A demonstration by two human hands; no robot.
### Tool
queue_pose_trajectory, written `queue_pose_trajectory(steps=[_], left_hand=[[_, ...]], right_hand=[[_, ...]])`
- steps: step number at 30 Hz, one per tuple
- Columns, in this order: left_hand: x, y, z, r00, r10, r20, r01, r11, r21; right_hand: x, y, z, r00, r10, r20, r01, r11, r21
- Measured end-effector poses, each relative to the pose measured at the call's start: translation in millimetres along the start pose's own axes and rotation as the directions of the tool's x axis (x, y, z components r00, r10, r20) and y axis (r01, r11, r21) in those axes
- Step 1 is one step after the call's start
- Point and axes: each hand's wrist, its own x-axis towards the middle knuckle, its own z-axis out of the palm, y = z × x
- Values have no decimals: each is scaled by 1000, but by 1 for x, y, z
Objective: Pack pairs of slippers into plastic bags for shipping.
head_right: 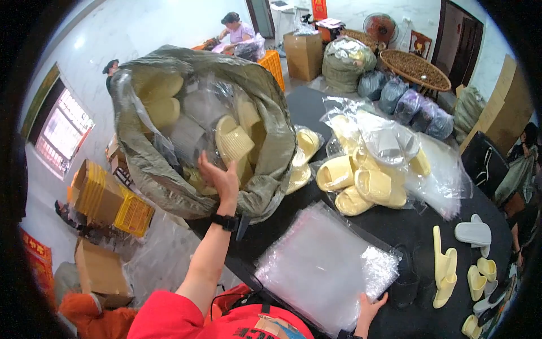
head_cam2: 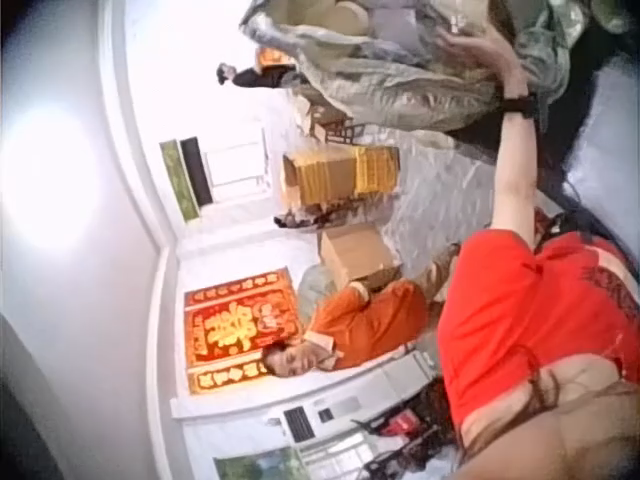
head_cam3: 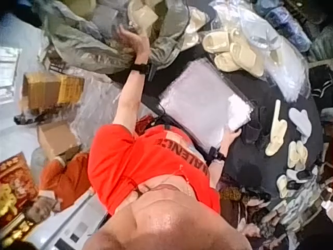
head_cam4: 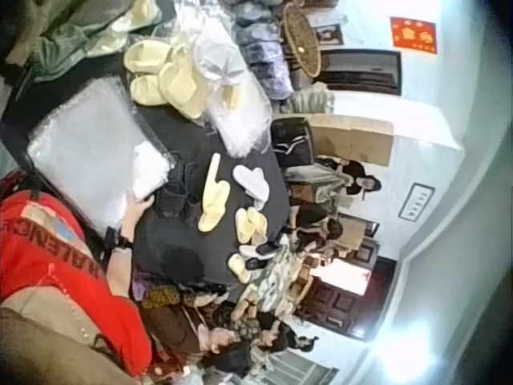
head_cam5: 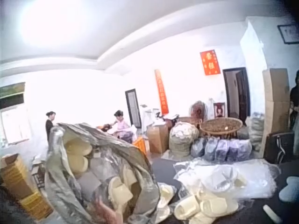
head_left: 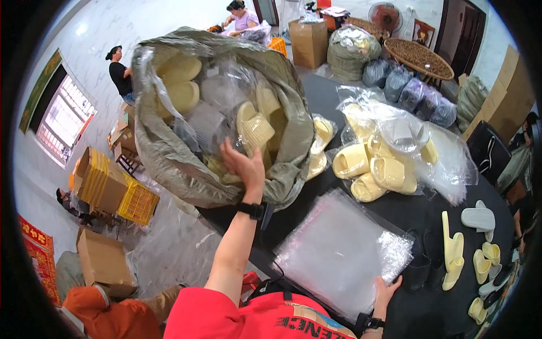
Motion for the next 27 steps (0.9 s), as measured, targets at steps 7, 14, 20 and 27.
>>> queue_pose_trajectory(steps=[7,14,20,27], left_hand=[[-8,-61,23,823,-208,528,259,966,-23],[0,-42,43,837,-171,520,254,963,-93],[43,-51,18,925,-53,377,212,895,-393],[85,19,-77,653,74,754,690,354,-632]], right_hand=[[-88,-27,20,640,-616,459,700,221,-679],[-112,2,46,824,-241,513,562,465,-684],[-110,6,44,824,-244,512,561,481,-674],[-108,-10,37,829,-114,548,505,575,-644]])
